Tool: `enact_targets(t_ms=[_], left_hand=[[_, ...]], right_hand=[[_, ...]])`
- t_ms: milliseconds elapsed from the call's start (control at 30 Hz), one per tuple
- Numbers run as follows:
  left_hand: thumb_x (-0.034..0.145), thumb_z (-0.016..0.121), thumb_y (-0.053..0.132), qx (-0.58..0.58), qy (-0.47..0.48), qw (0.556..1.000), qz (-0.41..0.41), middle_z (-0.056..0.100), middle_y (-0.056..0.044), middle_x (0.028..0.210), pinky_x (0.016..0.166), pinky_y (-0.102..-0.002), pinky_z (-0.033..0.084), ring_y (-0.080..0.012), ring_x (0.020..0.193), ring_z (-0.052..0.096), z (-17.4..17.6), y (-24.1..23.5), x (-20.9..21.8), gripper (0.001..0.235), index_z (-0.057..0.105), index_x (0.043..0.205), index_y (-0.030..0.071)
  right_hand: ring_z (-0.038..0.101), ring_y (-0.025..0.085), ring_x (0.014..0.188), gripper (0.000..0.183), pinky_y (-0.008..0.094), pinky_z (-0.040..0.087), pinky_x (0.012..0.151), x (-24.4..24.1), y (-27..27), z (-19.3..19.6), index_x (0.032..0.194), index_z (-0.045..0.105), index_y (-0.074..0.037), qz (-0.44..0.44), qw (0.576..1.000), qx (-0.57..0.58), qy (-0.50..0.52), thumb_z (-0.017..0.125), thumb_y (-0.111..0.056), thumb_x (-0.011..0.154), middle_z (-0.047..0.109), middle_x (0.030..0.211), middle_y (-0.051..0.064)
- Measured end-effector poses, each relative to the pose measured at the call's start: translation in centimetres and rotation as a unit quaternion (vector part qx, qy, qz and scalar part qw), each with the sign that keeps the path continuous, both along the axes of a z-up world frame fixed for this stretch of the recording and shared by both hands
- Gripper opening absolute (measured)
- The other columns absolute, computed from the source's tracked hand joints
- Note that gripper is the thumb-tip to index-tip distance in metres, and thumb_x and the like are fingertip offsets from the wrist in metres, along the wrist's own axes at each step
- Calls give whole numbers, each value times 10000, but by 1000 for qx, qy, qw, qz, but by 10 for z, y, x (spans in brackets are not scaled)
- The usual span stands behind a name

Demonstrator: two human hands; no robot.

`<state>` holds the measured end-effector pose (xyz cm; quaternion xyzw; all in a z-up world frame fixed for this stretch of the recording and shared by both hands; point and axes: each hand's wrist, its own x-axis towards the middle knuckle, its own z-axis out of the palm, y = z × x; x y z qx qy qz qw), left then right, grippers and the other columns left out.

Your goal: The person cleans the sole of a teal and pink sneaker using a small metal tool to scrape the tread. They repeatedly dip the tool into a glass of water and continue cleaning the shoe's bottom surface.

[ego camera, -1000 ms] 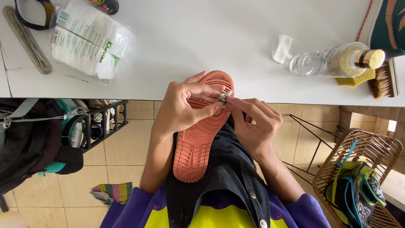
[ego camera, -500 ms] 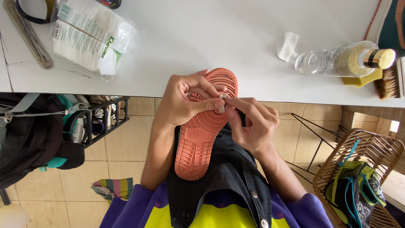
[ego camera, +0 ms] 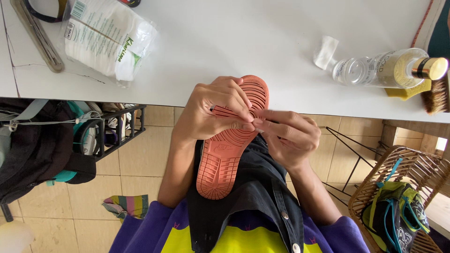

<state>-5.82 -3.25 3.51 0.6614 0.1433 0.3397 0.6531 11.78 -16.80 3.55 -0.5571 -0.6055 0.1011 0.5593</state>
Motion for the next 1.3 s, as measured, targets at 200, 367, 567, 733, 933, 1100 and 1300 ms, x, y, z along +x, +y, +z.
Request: enact_targets(t_ms=[200,367,567,733,933,1100,1300], left_hand=[[869,1005,172,62,12,998,-17,838,-19,880,1228,-463,464,-227,1034,804,-10,15,7,141,870,907,162],[1179,534,530,-12,30,988,-151,728,-101,1341,1240,-441,576,-244,1316,725,-27,56,36,483,620,1358,90],[1118,694,199,-46,107,969,-217,809,-74,926,1038,-486,548,-258,957,765,-29,40,63,196,838,1060,81],[1007,849,218,-33,178,965,-188,823,-16,847,934,-414,585,-220,860,779,-34,37,69,83,861,937,175],[940,918,229,-16,235,956,-172,851,6,853,904,-401,614,-217,888,819,-39,30,75,48,880,911,226],[928,932,247,-5,246,953,-176,861,1,879,895,-408,619,-211,904,819,-41,30,77,60,879,905,233],[930,895,182,-20,254,952,-167,871,-52,891,914,-447,619,-275,935,827,-36,28,78,48,879,888,199]], right_hand=[[447,76,405,133,246,347,407,2,-4,12,942,903,-107,14,988,-100,116,875,23,949,868,889,87],[716,86,678,198,279,515,576,17,-26,14,1085,865,-197,109,973,-143,-147,821,-10,1036,871,1085,-19],[631,217,536,253,310,552,574,14,-33,40,1016,806,-159,122,942,-175,-258,620,6,1064,730,907,-19],[641,212,576,274,314,545,595,14,-36,27,1083,801,-134,138,932,-168,-291,558,-9,1051,730,955,6],[660,201,612,316,317,554,639,26,-51,22,1135,795,-168,157,923,-185,-300,520,-49,1033,727,1000,-2],[655,203,603,304,311,556,648,28,-41,20,1157,789,-165,170,924,-176,-295,532,-56,1037,721,997,-6],[637,181,566,364,273,536,640,33,-37,21,1086,812,-226,153,929,-175,-288,505,-31,1072,640,858,-61]])
